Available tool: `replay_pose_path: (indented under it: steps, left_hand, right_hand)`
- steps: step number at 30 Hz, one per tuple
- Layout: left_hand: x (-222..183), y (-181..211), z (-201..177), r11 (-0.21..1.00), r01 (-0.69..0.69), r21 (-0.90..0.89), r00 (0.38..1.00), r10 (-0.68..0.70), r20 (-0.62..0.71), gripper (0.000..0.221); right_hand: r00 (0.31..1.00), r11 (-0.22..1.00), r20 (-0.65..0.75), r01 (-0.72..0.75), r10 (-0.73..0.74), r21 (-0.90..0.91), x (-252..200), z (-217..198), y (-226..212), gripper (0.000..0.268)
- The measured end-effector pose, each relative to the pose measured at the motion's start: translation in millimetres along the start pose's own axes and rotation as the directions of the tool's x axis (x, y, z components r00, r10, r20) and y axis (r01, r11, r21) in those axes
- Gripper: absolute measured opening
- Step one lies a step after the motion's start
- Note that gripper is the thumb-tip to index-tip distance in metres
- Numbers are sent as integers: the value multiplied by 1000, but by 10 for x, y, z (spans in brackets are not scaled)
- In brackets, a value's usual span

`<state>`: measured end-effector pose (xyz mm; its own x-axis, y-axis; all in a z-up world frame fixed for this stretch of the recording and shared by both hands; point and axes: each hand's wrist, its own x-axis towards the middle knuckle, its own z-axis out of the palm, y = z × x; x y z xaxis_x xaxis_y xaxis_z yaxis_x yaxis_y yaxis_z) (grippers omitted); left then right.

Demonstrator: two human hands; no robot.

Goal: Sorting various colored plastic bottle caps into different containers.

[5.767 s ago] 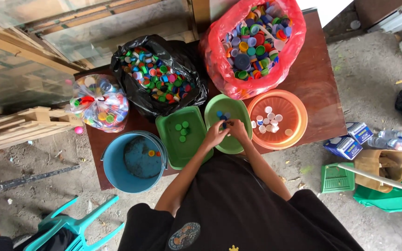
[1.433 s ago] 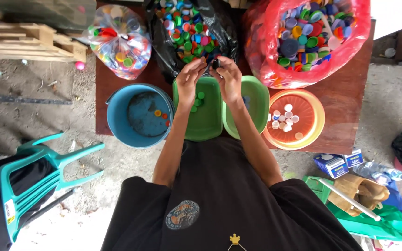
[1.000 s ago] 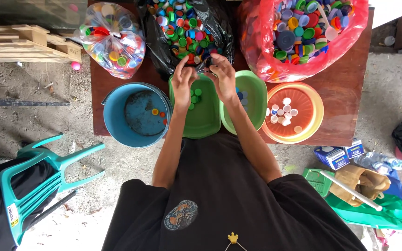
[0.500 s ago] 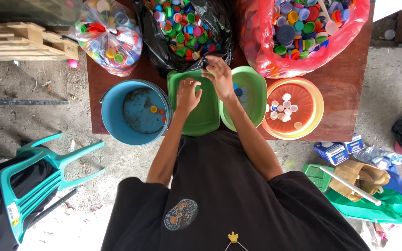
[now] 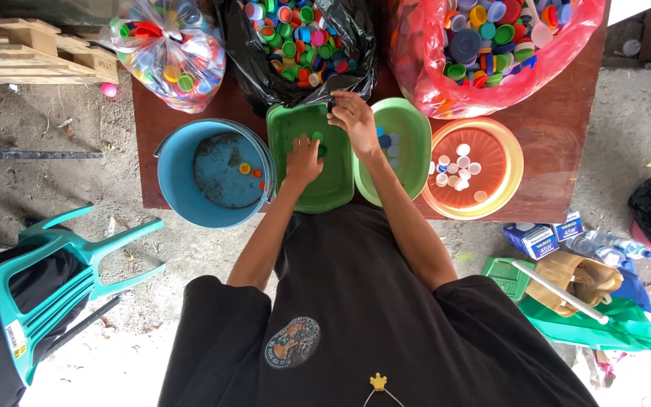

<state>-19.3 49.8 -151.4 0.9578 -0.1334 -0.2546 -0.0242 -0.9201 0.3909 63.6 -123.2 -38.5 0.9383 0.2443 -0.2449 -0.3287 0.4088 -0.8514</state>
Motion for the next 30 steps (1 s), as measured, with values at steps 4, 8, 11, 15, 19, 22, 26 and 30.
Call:
replay_pose_path:
  steps: [4, 8, 11, 15, 19, 22, 26, 30]
  left_hand:
    - [12, 149, -195, 999, -34, 30, 983, 38, -181, 69]
    - [128, 187, -68, 999, 13, 40, 997, -10, -72, 59]
    - [123, 196, -24, 999, 33, 44, 999, -33, 17, 54]
    - [-66, 170, 0, 994, 50, -94, 987, -35, 154, 51]
    - [-269, 2, 232, 997, -3, -74, 986, 15, 167, 50]
    - [-378, -147, 467, 996, -25, -84, 984, 40, 172, 45]
    - [-477, -97, 416, 998, 0, -62, 976, 14, 219, 51]
    - [-524, 265, -155, 996, 82, -19, 964, -74, 257, 62]
  right_hand:
    - [1000, 1000, 4, -11, 11, 20, 19, 40, 60, 34]
    - [999, 999, -8, -35, 35, -18, -13, 82, 39, 34]
    - [999, 998, -12, -39, 38, -56, 21, 68, 44, 34]
    - [999, 997, -22, -30, 28, -74, 24, 17, 64, 34]
    - [1000, 999, -20, -22, 22, -42, 37, -49, 112, 34]
    - [1000, 999, -26, -14, 13, -49, 42, -56, 133, 33]
    - [1000, 996, -26, -2, 0, -88, 57, -66, 203, 32]
    - [1000, 994, 4, 22, -22, -106, 68, -79, 244, 31]
